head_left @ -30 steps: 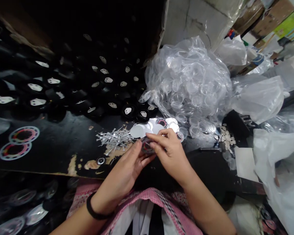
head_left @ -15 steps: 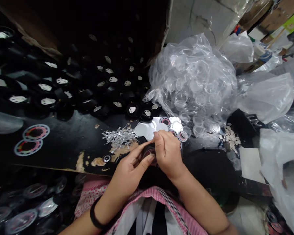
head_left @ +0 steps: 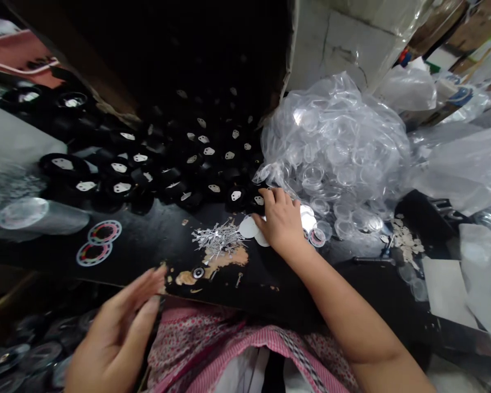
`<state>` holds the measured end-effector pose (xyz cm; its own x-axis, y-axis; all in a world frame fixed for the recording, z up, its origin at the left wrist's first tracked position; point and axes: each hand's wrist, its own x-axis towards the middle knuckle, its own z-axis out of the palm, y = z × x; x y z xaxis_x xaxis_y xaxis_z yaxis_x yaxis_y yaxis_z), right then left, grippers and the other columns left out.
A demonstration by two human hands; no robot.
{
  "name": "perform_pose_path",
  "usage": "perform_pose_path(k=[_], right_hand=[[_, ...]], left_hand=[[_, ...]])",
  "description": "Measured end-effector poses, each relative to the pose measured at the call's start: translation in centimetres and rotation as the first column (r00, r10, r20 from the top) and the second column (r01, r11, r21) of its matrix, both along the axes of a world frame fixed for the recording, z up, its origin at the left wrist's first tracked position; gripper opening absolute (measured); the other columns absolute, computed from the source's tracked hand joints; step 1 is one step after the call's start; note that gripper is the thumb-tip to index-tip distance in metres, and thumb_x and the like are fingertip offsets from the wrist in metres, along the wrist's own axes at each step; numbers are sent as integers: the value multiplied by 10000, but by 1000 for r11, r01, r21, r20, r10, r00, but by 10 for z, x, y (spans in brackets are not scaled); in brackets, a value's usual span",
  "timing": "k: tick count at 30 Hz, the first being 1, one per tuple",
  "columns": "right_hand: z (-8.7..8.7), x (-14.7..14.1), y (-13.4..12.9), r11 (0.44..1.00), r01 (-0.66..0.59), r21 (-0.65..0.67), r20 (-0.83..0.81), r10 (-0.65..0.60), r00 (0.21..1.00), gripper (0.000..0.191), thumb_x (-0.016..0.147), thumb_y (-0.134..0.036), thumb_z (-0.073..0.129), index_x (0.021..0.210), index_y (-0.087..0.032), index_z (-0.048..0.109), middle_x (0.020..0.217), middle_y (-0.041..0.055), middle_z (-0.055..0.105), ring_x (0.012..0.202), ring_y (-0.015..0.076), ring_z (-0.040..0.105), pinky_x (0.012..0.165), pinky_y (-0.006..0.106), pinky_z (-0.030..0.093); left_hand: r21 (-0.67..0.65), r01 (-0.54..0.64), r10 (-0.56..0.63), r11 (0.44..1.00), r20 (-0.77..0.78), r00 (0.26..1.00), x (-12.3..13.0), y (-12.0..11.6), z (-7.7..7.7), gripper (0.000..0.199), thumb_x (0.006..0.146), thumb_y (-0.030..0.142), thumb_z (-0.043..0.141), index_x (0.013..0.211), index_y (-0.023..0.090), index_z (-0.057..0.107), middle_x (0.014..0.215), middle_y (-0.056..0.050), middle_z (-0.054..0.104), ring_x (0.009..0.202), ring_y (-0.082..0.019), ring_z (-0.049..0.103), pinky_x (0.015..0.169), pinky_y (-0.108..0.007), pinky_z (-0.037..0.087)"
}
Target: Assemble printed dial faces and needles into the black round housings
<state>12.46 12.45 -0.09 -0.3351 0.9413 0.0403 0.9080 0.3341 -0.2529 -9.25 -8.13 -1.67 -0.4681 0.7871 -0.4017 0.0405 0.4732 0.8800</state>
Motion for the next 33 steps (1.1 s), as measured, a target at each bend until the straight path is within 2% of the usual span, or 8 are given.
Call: perform_pose_path(k=[3,8,11,17,23,27,30,33], right_hand=[[6,8,-10,1000,-8,15,-87,9,996,514,899,-311,654,1371,-152,529,1302,174,571,1189,344,545,969,510,422],[25,20,-61,920,-356,-164,-315,293,903,537,900,-300,657,1404,-190,509,1306,119,606,1215,266,550,1027,421,432],[26,15,-67,848,-468,-249,-382,358,852,472,953,-362,626,1387,-201,537,1243,85,666,1143,229,595,982,374,454],[4,6,-33,970,-232,-69,36,235,971,441,938,-379,647,1334,-186,619,1271,150,640,1125,353,554,944,535,407],[-6,15,-29,955,-298,1,-9,298,955,294,1010,-361,525,1193,-222,708,1158,100,697,1058,305,547,909,483,406],[-1,16,-34,988,-157,-1,-358,147,922,239,1004,-258,493,1029,-166,712,1018,104,701,970,234,579,911,400,446],[3,11,-45,949,-131,-288,-678,-106,727,118,926,-245,554,969,-184,645,891,37,658,807,172,617,764,318,511],[4,9,-54,845,-182,-503,-763,-335,552,294,868,-192,551,1160,-207,576,956,8,607,657,110,632,669,281,528]], left_hand=[[63,-24,10,998,218,976,36,34,9,458,790,497,771,1184,274,704,1243,-45,728,1144,-298,663,1079,-373,476],[-18,-44,43,999,768,640,63,64,0,413,819,482,757,1115,195,736,1075,-126,771,904,-258,734,779,-348,616],[-146,-41,144,988,818,556,67,68,-3,228,821,337,780,996,192,762,937,-88,782,745,-217,732,666,-317,628],[-69,-152,146,986,801,581,59,60,-4,297,889,327,707,1140,171,726,1056,-99,768,775,-189,725,657,-263,624],[-118,-246,236,962,816,528,62,68,3,289,1012,279,498,1040,128,743,1087,-132,763,879,-195,733,729,-273,634],[-100,-282,230,954,849,477,69,77,16,373,1038,371,440,1033,167,753,1087,-119,771,877,-177,737,709,-248,628],[-32,-247,149,968,870,471,73,82,20,408,1043,388,410,1029,171,755,1055,-111,776,806,-171,733,661,-249,624],[10,-296,149,955,848,508,74,85,16,388,1039,382,427,1014,180,757,1070,-93,774,865,-171,731,685,-238,622]])
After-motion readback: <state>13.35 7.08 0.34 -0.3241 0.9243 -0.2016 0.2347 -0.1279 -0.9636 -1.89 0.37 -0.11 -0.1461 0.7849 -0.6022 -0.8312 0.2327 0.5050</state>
